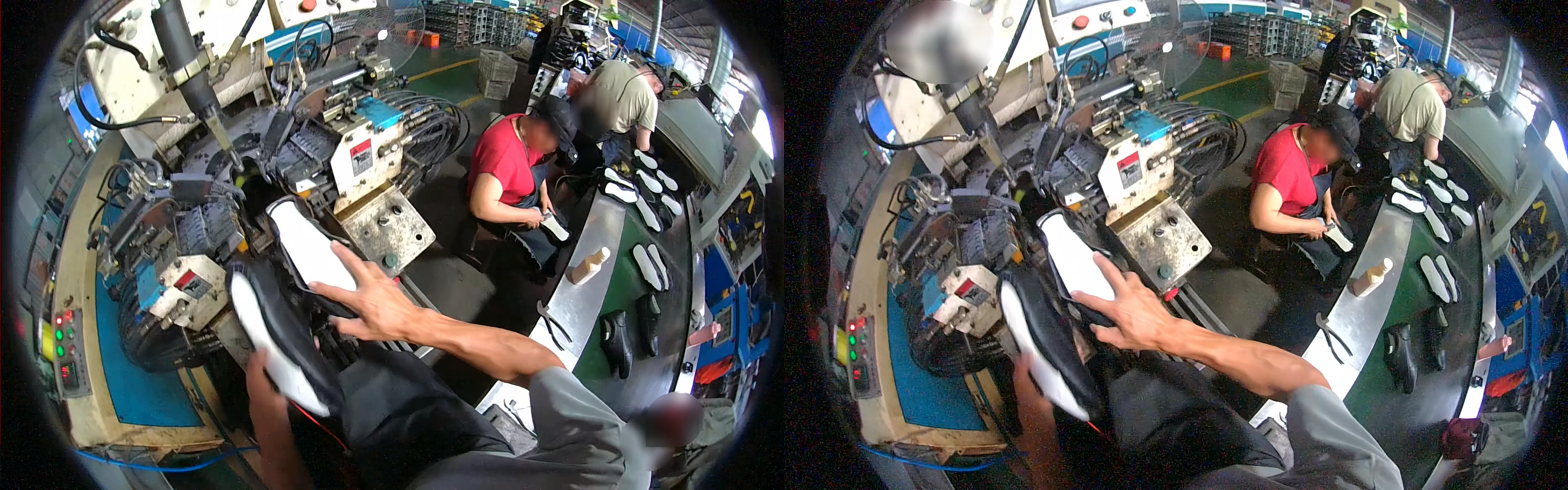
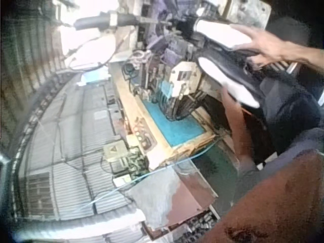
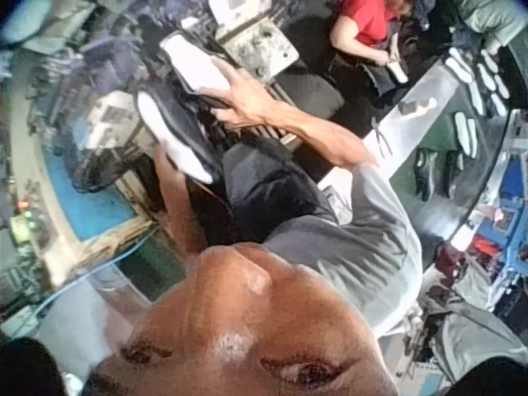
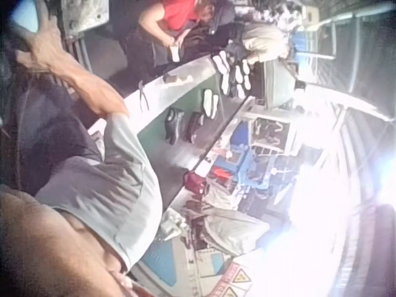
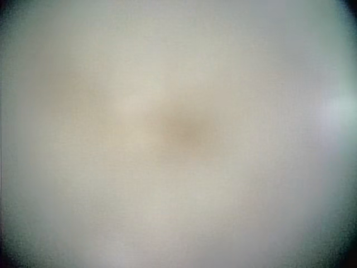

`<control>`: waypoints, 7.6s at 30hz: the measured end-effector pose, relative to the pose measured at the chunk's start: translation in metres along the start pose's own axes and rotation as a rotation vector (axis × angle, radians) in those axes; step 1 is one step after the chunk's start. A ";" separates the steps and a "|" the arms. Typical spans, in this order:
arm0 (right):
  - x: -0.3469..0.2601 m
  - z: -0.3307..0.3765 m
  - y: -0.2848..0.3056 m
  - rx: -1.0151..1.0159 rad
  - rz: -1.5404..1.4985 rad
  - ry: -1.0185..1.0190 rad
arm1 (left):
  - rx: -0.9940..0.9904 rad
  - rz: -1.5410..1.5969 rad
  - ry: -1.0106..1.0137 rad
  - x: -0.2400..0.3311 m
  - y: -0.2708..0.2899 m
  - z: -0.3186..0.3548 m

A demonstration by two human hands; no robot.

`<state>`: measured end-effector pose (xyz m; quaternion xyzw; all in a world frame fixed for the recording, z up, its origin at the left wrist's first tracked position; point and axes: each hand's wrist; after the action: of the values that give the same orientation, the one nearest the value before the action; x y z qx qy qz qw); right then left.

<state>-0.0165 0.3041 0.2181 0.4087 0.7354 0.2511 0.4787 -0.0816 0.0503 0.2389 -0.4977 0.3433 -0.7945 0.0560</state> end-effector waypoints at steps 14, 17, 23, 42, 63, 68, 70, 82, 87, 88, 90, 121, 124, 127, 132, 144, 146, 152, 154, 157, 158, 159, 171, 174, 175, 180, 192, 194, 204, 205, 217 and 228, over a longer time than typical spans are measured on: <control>0.001 -0.041 -0.068 0.037 0.262 0.073 | -0.032 0.281 0.361 -0.101 0.160 0.165; 0.006 -0.049 -0.065 -0.038 0.406 0.201 | 0.096 0.363 0.356 -0.121 0.162 0.163; 0.004 -0.050 -0.062 -0.090 0.481 0.157 | 0.164 0.239 0.337 -0.138 0.127 0.170; 0.048 -0.212 -0.076 -0.118 0.448 0.163 | 0.126 0.035 0.556 -0.184 0.150 0.051; 0.022 0.009 -0.088 0.021 -0.310 -0.079 | 0.088 0.016 0.341 -0.147 0.139 0.044; -0.055 0.171 -0.103 -0.444 -1.388 -1.059 | 0.022 -0.101 0.152 -0.154 0.135 0.061; -0.080 0.206 -0.137 -0.152 -1.276 -0.757 | 0.045 -0.198 0.106 -0.152 0.096 0.074; -0.121 0.236 -0.132 0.019 -1.093 -0.703 | -0.044 -0.188 -0.121 -0.185 0.088 0.162; -0.148 0.230 -0.144 -0.271 -0.848 -0.559 | 0.053 -0.104 -0.120 -0.176 0.130 0.189; -0.153 0.228 -0.153 -0.315 -0.809 -0.456 | 0.078 0.038 -0.117 -0.179 0.145 0.198; -0.163 0.223 -0.147 -0.575 -1.014 -0.590 | 0.162 0.267 -0.120 -0.196 0.187 0.218; 0.095 0.734 0.096 0.340 0.720 -1.326 | -0.219 -0.532 0.329 -0.260 0.078 0.115; 0.113 0.825 0.147 0.452 0.575 -1.623 | -0.172 -0.670 0.338 -0.258 0.091 0.113; 0.134 0.814 0.128 0.501 0.254 -1.768 | -0.088 -0.793 0.288 -0.238 0.125 0.112; 0.141 0.798 0.098 0.402 0.420 -1.993 | -0.057 -0.750 0.325 -0.252 0.082 0.113; -0.005 0.697 0.038 0.946 -0.738 -1.496 | -0.553 -0.603 0.496 -0.368 -0.046 0.100; -0.039 0.632 0.039 0.639 -0.458 -1.451 | -0.490 -0.538 0.592 -0.376 -0.063 0.090; -0.091 0.464 0.008 0.272 -0.382 -0.994 | -0.066 0.100 0.646 -0.359 -0.044 0.038; -0.090 0.411 -0.011 0.255 -1.197 -1.111 | -0.104 0.128 0.564 -0.328 -0.007 0.030; -0.098 0.375 -0.048 0.119 -1.186 -1.003 | -0.132 0.053 0.293 -0.278 0.023 0.046; -0.106 0.363 -0.046 0.050 -1.104 -1.012 | -0.151 -0.024 0.146 -0.256 0.027 0.060; -0.107 0.356 -0.052 0.008 -1.112 -0.995 | -0.119 -0.018 0.119 -0.235 0.037 0.068; -0.093 0.269 -0.092 -0.171 -0.458 -0.454 | -0.040 -0.534 0.015 -0.206 0.108 0.113; -0.081 0.257 -0.086 -0.249 -0.580 -0.549 | -0.119 -0.404 0.051 -0.200 0.106 0.115; -0.078 0.256 -0.085 -0.283 -0.633 -0.559 | -0.187 -0.372 0.082 -0.196 0.106 0.115; -0.068 0.263 -0.087 -0.310 -0.682 -0.547 | -0.307 -0.311 0.176 -0.187 0.112 0.115; -0.087 0.253 -0.110 -0.192 -0.584 -0.435 | -0.342 -0.645 0.105 -0.173 0.119 0.098; -0.089 0.256 -0.113 -0.186 -0.539 -0.422 | -0.366 -0.691 0.070 -0.177 0.123 0.098; -0.080 0.263 -0.115 -0.150 -0.829 -0.525 | -0.353 -0.746 -0.129 -0.187 0.128 0.099; -0.074 0.262 -0.112 -0.178 -1.123 -0.700 | -0.376 -0.735 -0.141 -0.185 0.126 0.100; -0.074 0.256 -0.100 -0.235 -0.614 -0.473 | -0.379 -0.581 0.054 -0.194 0.097 0.108; -0.059 0.268 -0.092 -0.233 -0.841 -0.640 | -0.375 -0.557 0.155 -0.198 0.087 0.106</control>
<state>0.2064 0.1991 0.0660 0.0794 0.6201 -0.0193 0.7803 0.0827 0.0174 0.0659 -0.5122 0.3373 -0.7379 -0.2818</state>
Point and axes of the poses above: each hand's wrist, its own z-axis away from the middle knuckle, its own y-axis out of the back of the hand, x = y × z, and after that the axes turned 2 degrees about y, right-handed
